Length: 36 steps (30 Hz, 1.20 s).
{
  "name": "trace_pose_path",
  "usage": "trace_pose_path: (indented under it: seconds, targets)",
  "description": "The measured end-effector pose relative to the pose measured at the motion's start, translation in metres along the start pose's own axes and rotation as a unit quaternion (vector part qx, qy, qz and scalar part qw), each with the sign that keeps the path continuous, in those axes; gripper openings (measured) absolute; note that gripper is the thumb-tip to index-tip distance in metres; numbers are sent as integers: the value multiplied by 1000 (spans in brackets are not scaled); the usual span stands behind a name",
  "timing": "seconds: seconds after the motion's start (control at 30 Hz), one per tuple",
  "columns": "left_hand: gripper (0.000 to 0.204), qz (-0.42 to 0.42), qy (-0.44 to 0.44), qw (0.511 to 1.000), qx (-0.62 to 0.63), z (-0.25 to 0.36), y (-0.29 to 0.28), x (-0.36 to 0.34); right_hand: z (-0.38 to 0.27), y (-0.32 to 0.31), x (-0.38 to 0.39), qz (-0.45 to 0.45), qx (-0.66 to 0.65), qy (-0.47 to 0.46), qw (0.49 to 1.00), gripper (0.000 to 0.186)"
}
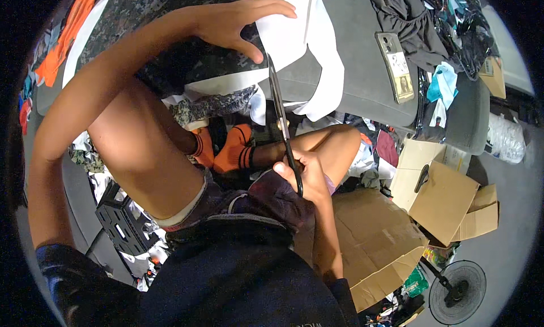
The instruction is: Cutting a camouflage-patterned garment into pieces using scissors.
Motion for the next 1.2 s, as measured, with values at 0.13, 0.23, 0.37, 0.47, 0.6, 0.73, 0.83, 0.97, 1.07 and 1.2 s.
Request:
trace_pose_path:
  seconds: [0.13, 0.23, 0.37, 0.47, 0.6, 0.73, 0.83, 0.97, 1.07, 1.2]
  targets:
    - [94, -43, 17, 995, -92, -4, -7, 1, -15, 0, -15, 10, -22, 56, 998, 29]
    - [92, -12, 76, 986, -145, -11, -4, 6, -32, 0, -26, 0, -8, 96, 995, 31]
    - [87, 17, 119, 980, -158, -20, 2, 4, -35, -2, -29, 0, 25, 93, 995, 31]
    - [84, 35, 141, 977, -153, -23, 6, 3, -36, -2, -28, 3, 52, 76, 996, 32]
    - [85, 26, 128, 979, -155, -23, 6, 0, -40, 0, -28, 22, 56, 72, 996, 33]
    - [85, 32, 129, 980, -151, -24, 6, 3, -40, 0, -28, 21, 63, 71, 995, 33]
    - [85, 36, 133, 979, -153, -24, 7, 3, -41, -1, -28, 19, 65, 71, 995, 33]
    - [86, 42, 141, 976, -162, -24, 8, 3, -42, -4, -28, 14, 63, 77, 995, 34]
    - [87, 20, 114, 975, -191, -19, 7, 3, -43, -6, -28, 12, 60, 84, 995, 35]
    - [88, 16, 104, 974, -199, -17, 6, 5, -47, -7, -27, 13, 64, 85, 994, 36]
Point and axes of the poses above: each hand's wrist, its own x-axis away from the middle knuckle, its own y-axis out of the palm, z = x × y, the point moved 1 cm from there along -x, towards the middle knuckle, and after that the axes turned 13 degrees about z, right-handed, at the moved point
